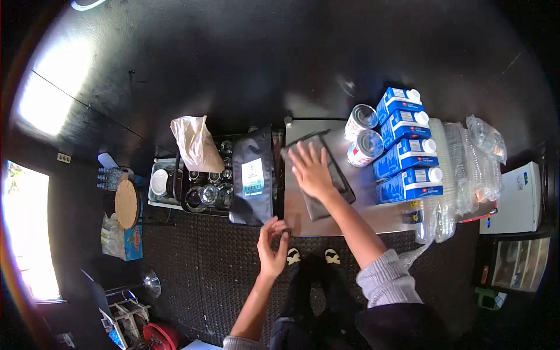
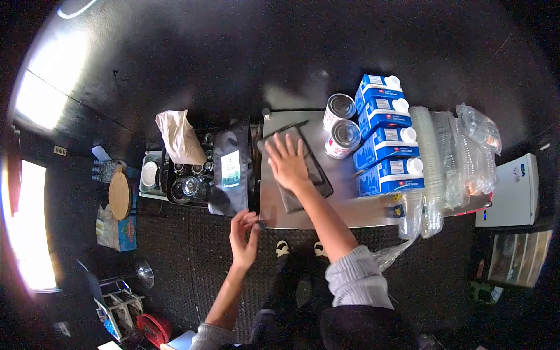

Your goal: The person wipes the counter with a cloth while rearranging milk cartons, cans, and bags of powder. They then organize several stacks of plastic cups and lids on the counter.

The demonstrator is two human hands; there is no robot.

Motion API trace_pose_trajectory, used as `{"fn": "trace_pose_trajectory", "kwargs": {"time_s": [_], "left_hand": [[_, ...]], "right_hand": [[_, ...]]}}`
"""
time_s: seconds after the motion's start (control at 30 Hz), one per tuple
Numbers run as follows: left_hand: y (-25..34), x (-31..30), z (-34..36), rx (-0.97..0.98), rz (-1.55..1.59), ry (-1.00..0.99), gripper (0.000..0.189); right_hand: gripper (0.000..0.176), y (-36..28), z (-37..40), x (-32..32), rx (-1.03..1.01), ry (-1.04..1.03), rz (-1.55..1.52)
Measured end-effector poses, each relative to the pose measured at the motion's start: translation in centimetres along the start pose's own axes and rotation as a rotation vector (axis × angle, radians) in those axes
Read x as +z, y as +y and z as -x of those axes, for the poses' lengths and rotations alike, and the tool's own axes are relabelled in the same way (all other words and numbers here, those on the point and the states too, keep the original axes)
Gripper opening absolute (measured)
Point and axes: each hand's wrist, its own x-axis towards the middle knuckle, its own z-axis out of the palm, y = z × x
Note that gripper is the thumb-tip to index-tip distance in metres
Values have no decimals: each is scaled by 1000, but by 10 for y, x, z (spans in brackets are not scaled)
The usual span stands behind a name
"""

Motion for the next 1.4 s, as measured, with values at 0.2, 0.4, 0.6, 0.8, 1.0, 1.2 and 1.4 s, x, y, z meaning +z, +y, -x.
{"fn": "trace_pose_trajectory", "kwargs": {"time_s": [0.2,0.4,0.6,0.8,1.0,1.2,1.4], "left_hand": [[-18,2,15,6,44,-7,33],[-1,14,4,26,20,-89,32],[8,40,15,-3,44,-158,29],[17,67,26,-17,0,-438,32],[31,137,28,-1,102,-479,54],[124,147,3,-66,201,-891,24],[198,161,-13,109,-19,-862,17]], "right_hand": [[46,-43,106,-38,-378,-179,-180],[46,13,165,-76,-31,-149,-80],[43,39,239,-89,198,-117,-89],[31,45,258,-136,675,-252,-664],[34,39,241,-194,833,312,-2034],[42,29,238,-262,641,374,-1621],[22,67,237,-326,636,301,-1020]]}}
